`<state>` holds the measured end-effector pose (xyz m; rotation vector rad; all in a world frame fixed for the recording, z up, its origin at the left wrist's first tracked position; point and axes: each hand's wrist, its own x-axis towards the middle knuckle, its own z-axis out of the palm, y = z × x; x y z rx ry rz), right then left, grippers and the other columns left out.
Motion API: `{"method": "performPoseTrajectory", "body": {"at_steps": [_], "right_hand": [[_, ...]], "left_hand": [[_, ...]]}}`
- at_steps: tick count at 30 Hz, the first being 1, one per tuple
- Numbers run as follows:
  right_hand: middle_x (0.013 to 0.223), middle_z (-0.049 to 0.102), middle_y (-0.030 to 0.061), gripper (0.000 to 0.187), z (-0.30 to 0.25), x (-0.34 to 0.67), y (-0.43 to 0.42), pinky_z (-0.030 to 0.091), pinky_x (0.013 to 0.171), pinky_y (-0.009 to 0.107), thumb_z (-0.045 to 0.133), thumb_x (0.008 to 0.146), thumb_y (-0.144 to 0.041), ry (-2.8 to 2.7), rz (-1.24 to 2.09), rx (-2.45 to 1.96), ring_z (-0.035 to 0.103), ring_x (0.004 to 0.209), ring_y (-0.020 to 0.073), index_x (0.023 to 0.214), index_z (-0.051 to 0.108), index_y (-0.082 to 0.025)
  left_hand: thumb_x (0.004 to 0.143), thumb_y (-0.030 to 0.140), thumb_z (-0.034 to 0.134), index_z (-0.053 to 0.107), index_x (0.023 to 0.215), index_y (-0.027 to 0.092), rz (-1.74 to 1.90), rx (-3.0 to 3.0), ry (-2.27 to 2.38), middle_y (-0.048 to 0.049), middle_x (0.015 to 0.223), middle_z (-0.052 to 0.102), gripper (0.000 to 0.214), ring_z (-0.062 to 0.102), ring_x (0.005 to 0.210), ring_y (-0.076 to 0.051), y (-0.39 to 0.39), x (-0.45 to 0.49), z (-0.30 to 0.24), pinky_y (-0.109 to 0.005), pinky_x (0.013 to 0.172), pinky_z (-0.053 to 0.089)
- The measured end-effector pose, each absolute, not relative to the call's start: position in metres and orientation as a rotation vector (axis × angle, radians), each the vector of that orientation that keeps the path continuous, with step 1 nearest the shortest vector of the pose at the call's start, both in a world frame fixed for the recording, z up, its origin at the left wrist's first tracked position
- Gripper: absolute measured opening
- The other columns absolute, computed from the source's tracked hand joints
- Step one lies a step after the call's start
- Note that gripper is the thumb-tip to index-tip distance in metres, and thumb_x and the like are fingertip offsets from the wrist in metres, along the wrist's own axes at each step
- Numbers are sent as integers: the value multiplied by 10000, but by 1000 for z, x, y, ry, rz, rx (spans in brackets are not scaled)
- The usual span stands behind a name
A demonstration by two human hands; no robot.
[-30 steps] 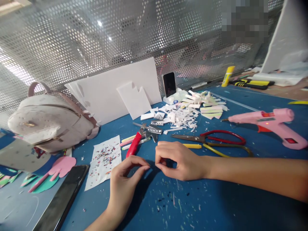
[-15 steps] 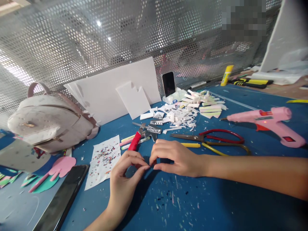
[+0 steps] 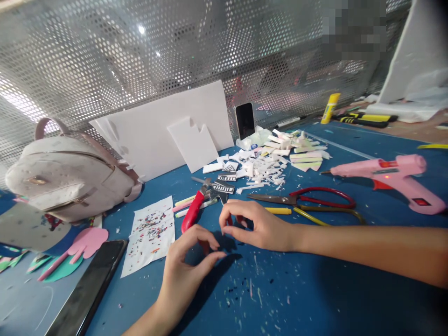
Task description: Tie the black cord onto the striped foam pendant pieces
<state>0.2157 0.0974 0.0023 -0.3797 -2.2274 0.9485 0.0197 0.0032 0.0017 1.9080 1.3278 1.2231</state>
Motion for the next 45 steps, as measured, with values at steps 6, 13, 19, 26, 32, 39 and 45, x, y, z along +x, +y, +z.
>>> {"method": "performPoseTrajectory", "body": {"at_steps": [6,13,19,26,32,39,45], "right_hand": [[838,601,3,95,3,216,97,366,539,229,546,957,-221,-2175,990,-440,452,642,101,897,595,-166],[852,596,9,58,1,216,97,383,580,240,559,936,-190,-2195,980,-413,468,696,115,891,588,-170],[853,590,5,52,2,216,97,383,598,250,559,934,-182,-2211,975,-418,474,731,122,890,584,-171],[859,581,-1,41,1,216,98,396,632,254,570,928,-172,-2231,971,-407,489,773,127,888,575,-178],[864,584,-6,40,-1,217,97,401,647,245,590,911,-155,-2247,954,-387,485,773,121,882,579,-179],[860,589,-3,38,-1,216,98,402,640,244,597,902,-152,-2255,949,-384,487,770,123,877,581,-175],[866,593,-4,32,-2,217,98,406,644,244,597,902,-148,-2257,949,-374,493,776,122,889,584,-175]], "left_hand": [[678,329,888,709,744,250,724,2162,1136,25,736,716,206,608,717,-192,7,21,2,-359,777,375],[633,301,911,728,752,261,601,2194,1101,10,815,695,223,619,802,-216,8,17,1,-367,823,357],[641,293,905,749,747,249,624,2181,1085,10,824,649,194,577,817,-202,9,14,-2,-356,823,345],[611,238,923,753,728,240,567,2164,1082,41,809,632,206,574,820,-164,10,16,0,-331,832,325],[600,178,926,752,701,246,601,2161,1074,55,793,643,212,574,799,-150,8,16,-2,-323,825,325],[606,182,919,751,690,239,643,2168,1053,44,767,638,196,574,776,-156,9,15,-4,-316,790,344],[624,177,910,744,734,223,638,2238,923,33,779,645,205,584,769,-161,11,11,-8,-316,783,355]]}}
